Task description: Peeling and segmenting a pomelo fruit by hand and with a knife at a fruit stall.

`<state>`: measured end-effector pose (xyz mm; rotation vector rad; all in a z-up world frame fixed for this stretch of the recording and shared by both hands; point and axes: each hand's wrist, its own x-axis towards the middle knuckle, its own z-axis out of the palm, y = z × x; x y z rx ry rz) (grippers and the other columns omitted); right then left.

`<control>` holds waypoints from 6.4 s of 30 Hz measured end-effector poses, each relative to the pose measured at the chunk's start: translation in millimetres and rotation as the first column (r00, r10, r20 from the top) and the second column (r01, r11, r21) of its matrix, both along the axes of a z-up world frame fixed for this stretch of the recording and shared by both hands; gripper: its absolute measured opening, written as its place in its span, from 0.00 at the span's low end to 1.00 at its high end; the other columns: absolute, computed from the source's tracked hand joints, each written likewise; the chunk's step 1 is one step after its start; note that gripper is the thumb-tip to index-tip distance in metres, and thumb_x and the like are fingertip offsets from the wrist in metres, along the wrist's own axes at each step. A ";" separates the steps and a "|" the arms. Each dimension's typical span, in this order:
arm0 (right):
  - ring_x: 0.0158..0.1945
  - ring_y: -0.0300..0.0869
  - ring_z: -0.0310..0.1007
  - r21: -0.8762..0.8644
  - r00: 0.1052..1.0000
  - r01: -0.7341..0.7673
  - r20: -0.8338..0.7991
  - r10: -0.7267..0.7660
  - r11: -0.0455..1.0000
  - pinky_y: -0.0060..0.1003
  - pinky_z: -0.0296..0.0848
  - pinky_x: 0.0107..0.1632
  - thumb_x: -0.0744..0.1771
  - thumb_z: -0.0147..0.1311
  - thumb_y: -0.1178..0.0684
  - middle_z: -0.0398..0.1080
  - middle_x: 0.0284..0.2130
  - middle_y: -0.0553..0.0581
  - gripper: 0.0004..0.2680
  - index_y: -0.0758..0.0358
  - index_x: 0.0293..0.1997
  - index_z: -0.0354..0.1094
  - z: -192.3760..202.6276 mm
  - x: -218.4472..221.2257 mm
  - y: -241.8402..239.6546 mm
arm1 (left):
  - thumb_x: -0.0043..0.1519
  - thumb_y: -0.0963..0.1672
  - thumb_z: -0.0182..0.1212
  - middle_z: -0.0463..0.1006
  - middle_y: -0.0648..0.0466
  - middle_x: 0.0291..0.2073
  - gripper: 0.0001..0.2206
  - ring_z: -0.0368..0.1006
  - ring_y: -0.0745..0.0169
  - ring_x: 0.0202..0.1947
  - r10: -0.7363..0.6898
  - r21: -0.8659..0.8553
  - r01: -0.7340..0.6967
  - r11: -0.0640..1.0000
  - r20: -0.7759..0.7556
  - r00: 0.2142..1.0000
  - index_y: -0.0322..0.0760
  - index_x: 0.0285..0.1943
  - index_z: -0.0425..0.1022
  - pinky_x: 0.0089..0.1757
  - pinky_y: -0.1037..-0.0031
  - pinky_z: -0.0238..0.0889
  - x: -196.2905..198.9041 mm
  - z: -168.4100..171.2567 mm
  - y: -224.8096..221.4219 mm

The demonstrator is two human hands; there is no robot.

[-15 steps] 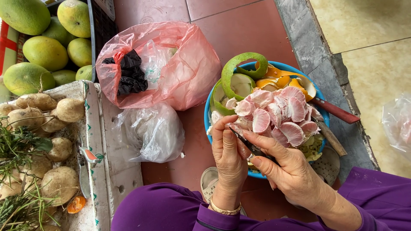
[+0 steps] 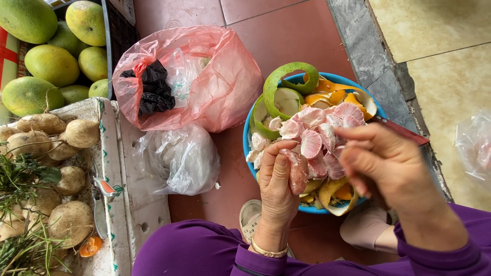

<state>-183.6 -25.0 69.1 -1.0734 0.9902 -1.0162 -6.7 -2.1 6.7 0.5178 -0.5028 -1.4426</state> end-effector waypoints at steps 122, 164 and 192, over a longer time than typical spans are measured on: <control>0.51 0.49 0.76 0.026 0.352 0.632 -0.900 -0.256 0.775 0.51 0.72 0.59 0.59 0.57 0.48 0.72 0.38 0.51 0.34 0.33 0.76 0.48 -154.0 -374.4 -21.1 | 0.62 0.39 0.52 0.70 0.40 0.62 0.11 0.77 0.36 0.45 0.446 0.291 0.803 0.520 0.709 -0.546 0.43 0.49 0.78 0.33 0.55 0.69 -375.3 -102.8 -92.3; 0.40 0.39 0.80 -0.094 0.714 0.606 -0.373 -0.592 0.790 0.23 0.60 0.18 0.67 0.48 0.68 0.76 0.39 0.51 0.32 0.37 0.77 0.42 -147.2 -311.9 44.6 | 0.62 0.38 0.59 0.84 0.54 0.39 0.11 0.73 0.66 0.28 -0.049 0.048 0.094 0.994 0.999 0.015 0.35 0.52 0.79 0.33 0.76 0.69 -129.5 -52.3 -23.4; 0.33 0.57 0.79 -0.166 -0.034 0.120 -0.986 -0.163 0.979 0.54 0.81 0.41 0.64 0.48 0.58 0.66 0.38 0.54 0.37 0.24 0.80 0.32 -229.8 -341.6 -19.6 | 0.58 0.43 0.58 0.71 0.51 0.47 0.07 0.77 0.45 0.40 0.379 0.087 0.745 0.661 0.818 -0.432 0.47 0.44 0.76 0.31 0.62 0.69 -327.3 -170.3 -87.8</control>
